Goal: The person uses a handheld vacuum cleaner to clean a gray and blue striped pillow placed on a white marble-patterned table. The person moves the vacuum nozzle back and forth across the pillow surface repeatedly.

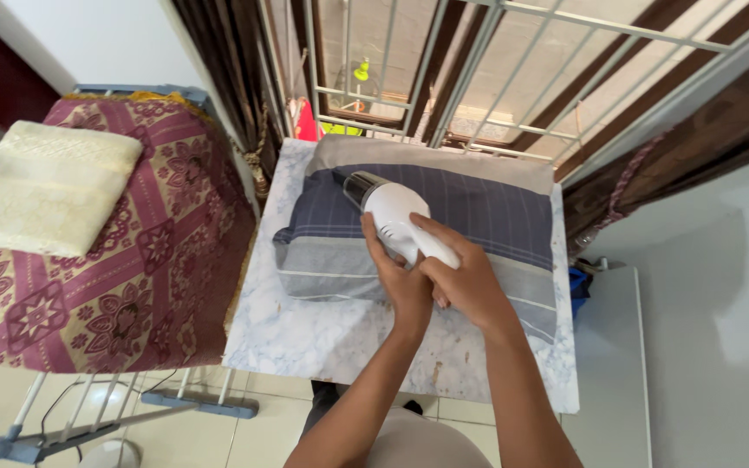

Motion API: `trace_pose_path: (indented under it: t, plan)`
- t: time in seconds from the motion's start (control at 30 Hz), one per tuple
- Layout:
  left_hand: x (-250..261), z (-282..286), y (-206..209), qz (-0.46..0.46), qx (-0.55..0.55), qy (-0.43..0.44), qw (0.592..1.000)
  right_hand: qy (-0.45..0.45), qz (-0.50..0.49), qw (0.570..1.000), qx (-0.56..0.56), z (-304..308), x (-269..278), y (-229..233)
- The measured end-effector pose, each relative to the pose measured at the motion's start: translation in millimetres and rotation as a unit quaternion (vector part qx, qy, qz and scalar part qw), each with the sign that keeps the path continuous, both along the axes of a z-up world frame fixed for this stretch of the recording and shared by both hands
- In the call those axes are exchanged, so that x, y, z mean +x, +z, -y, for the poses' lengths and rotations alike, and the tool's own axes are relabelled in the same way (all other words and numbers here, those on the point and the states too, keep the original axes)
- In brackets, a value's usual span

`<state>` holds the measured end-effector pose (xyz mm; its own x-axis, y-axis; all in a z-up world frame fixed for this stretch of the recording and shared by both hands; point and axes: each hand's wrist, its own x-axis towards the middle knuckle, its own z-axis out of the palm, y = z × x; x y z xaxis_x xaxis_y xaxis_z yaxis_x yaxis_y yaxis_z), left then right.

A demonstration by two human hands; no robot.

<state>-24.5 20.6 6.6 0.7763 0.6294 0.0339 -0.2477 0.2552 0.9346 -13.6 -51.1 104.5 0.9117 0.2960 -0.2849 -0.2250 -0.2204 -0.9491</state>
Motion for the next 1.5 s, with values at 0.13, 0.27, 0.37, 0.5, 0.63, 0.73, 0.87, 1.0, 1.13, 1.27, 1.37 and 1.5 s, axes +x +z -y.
trace_pose_path:
  t: [0.13, 0.27, 0.37, 0.5, 0.63, 0.73, 0.87, 1.0, 1.13, 1.27, 1.37, 1.5]
  plan:
    - [5.5, 31.0, 8.6, -0.024, -0.006, -0.055, 0.998, -0.056, 0.007, 0.998, 0.002, 32.8, -4.1, 3.4]
    - [9.0, 66.0, 7.1, -0.020, -0.002, -0.111, 0.994, -0.119, 0.010, 0.993, 0.014, 66.8, -11.5, 3.8]
    - [11.0, 92.1, 2.7, -0.017, 0.005, -0.156, 0.988, -0.160, 0.014, 0.987, 0.002, 86.8, -19.4, 5.3]
    - [15.5, 119.5, -4.5, -0.060, -0.032, -0.244, 0.967, -0.219, 0.025, 0.974, -0.055, 105.2, -28.0, 7.3]
    - [14.9, 137.7, -10.4, -0.038, -0.031, -0.250, 0.967, -0.243, 0.020, 0.970, -0.020, 122.2, -30.0, 0.9]
    - [12.9, 136.3, -9.5, -0.029, -0.014, -0.240, 0.970, -0.229, 0.015, 0.973, 0.034, 127.3, -29.2, -4.6]
    - [10.5, 122.5, -2.0, -0.040, 0.014, -0.214, 0.976, -0.196, 0.012, 0.979, 0.054, 121.4, -26.8, -2.5]
    - [10.1, 102.1, 5.2, -0.041, 0.020, -0.180, 0.983, -0.154, -0.013, 0.985, 0.075, 105.8, -20.3, 3.5]
    - [9.6, 77.0, 4.4, -0.056, 0.019, -0.150, 0.987, -0.107, -0.007, 0.992, 0.069, 81.8, -14.0, 6.0]
    - [7.5, 51.6, -1.3, -0.032, -0.013, -0.121, 0.992, -0.072, -0.016, 0.997, 0.034, 53.8, -9.2, 7.5]
    - [4.6, 32.9, -3.6, -0.024, 0.002, -0.088, 0.996, -0.050, -0.032, 0.998, 0.007, 34.0, -5.9, 7.8]
    - [3.0, 9.6, -6.5, -0.011, -0.050, -0.048, 0.998, 0.005, -0.039, 0.998, 0.046, 13.3, 0.4, 3.2]
